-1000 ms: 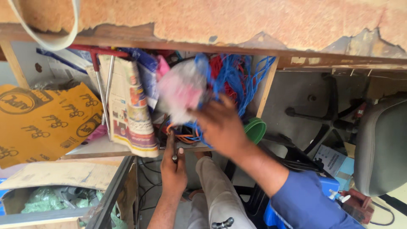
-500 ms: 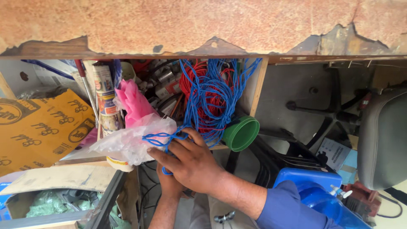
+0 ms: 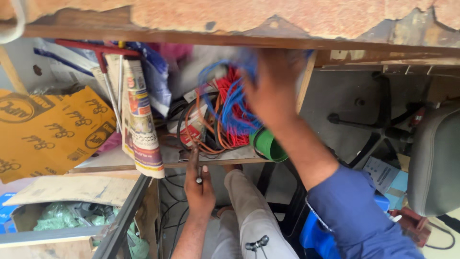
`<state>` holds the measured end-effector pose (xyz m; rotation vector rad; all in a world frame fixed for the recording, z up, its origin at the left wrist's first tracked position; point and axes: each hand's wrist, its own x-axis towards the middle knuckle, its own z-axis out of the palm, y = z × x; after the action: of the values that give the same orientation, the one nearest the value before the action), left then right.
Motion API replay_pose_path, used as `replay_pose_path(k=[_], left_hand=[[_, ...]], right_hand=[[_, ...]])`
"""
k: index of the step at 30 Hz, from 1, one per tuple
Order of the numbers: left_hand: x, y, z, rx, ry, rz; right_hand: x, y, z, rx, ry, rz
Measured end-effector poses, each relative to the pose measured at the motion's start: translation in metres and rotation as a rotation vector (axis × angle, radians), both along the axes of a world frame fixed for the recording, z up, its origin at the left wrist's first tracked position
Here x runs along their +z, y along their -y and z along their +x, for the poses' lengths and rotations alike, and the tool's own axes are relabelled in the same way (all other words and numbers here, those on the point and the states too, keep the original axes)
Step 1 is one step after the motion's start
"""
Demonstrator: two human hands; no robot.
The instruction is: The person uses a hammer and punch to tap a small metal component on a workbench, then retrieves a screwdriver from a drawer and uses a yellow pencil to mark the part. They continue by selecting a wrench from a tool tray and applying it to the component.
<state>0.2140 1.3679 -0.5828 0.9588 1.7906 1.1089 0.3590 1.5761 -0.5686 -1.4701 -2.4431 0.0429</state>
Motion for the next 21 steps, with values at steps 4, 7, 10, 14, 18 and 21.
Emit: replay_pose_path(k=[4, 7, 10, 14, 18, 21], left_hand=[[0.005, 0.006, -0.005, 0.000, -0.042, 0.053], [0.003, 0.013, -0.009, 0.024, -0.079, 0.061], [-0.004, 0.023, -0.013, 0.168, 0.011, 0.088], [-0.020, 0.040, -0.023, 0.584, 0.264, -0.186], [-0.032, 0.049, -0.048, 0.813, 0.266, -0.137], [-0.030, 0.052, -0.071, 0.803, 0.115, -0.036]], right_hand=[[0.019, 0.009, 0.016, -0.191, -0.504, -0.205], [0.014, 0.078, 0.006, -0.163, -0.530, -0.166], [0.000, 0.171, -0.009, -0.060, -0.564, -0.332], [-0.031, 0.265, -0.024, -0.396, -0.917, -0.947], [-0.060, 0.291, -0.027, -0.901, -1.209, -1.439], [-0.070, 0.286, -0.026, -0.988, -1.299, -1.482]])
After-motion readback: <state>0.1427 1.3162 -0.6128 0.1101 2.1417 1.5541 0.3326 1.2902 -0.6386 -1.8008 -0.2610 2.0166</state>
